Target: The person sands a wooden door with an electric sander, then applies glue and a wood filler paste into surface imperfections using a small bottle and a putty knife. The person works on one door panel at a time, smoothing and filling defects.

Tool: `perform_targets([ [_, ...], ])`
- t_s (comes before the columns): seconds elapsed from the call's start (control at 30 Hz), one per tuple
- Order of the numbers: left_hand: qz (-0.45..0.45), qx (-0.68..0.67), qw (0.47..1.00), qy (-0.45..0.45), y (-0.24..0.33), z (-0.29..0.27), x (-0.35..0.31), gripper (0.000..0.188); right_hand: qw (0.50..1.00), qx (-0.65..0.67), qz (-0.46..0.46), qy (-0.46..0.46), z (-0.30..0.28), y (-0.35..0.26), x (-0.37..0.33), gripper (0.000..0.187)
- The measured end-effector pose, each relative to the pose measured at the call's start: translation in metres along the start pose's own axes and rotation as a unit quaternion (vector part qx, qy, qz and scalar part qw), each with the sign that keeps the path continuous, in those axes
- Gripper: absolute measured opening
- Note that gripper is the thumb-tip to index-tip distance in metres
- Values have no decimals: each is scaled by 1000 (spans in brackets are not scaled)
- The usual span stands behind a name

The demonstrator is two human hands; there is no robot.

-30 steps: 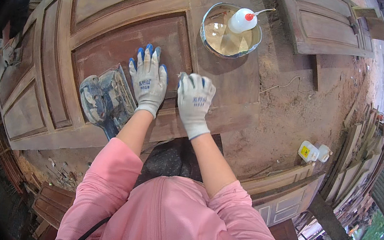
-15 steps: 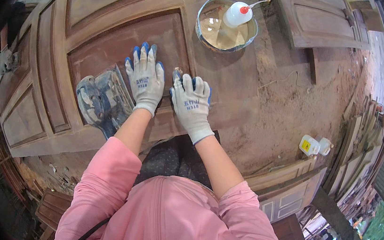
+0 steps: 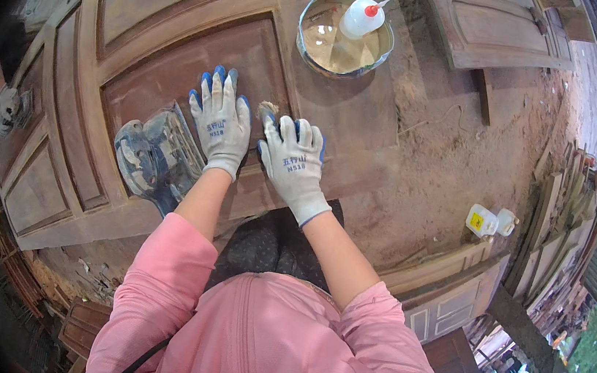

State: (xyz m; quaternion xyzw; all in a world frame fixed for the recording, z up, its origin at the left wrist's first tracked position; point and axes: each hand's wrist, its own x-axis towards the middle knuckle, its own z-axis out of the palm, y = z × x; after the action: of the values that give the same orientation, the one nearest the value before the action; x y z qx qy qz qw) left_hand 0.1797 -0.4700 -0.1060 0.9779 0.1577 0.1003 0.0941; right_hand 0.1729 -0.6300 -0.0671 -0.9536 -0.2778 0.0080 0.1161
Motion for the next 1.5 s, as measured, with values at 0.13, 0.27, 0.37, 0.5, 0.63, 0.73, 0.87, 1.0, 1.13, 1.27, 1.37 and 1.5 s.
perform_targets([
  [0.13, 2, -8, 1000, 2, 0, 0, 0, 54, 997, 34, 43, -63, 0, 4, 11, 55],
  [0.27, -2, -8, 1000, 0, 2, -2, 0, 55, 997, 52, 50, 4, 7, 1, -11, 59],
  [0.37, -1, -7, 1000, 0, 1, -1, -3, 55, 997, 15, 64, 37, 6, 5, 0, 63],
  [0.5, -4, -9, 1000, -13, 1, -1, -2, 56, 997, 23, 74, -13, 3, 7, -6, 65],
  [0.63, -7, -7, 1000, -14, 1, -1, -2, 56, 996, 21, 77, -34, 4, 8, -18, 65],
  [0.73, 3, -1, 1000, 0, 0, 3, -1, 55, 997, 8, 65, -34, 4, 13, 7, 65],
  [0.87, 5, 2, 1000, -4, 1, 3, 0, 55, 995, 23, 63, -77, -2, 12, -10, 62],
  [1.0, 3, 9, 1000, -7, -1, 2, -2, 55, 995, 38, 48, -76, -17, 23, -39, 63],
  [1.13, 3, 13, 1000, -4, 0, 2, -1, 55, 995, 54, 70, -55, -11, 19, -31, 64],
  [1.27, 0, 5, 1000, -11, 1, 1, 0, 54, 997, 57, 54, -22, -3, 11, 9, 65],
  [1.37, 0, -3, 1000, -15, 1, 0, -3, 55, 999, 21, 16, -47, 1, 12, 17, 65],
  [1.5, -8, -11, 1000, -13, 1, -1, -2, 54, 997, 27, -9, -78, -2, 17, -20, 63],
])
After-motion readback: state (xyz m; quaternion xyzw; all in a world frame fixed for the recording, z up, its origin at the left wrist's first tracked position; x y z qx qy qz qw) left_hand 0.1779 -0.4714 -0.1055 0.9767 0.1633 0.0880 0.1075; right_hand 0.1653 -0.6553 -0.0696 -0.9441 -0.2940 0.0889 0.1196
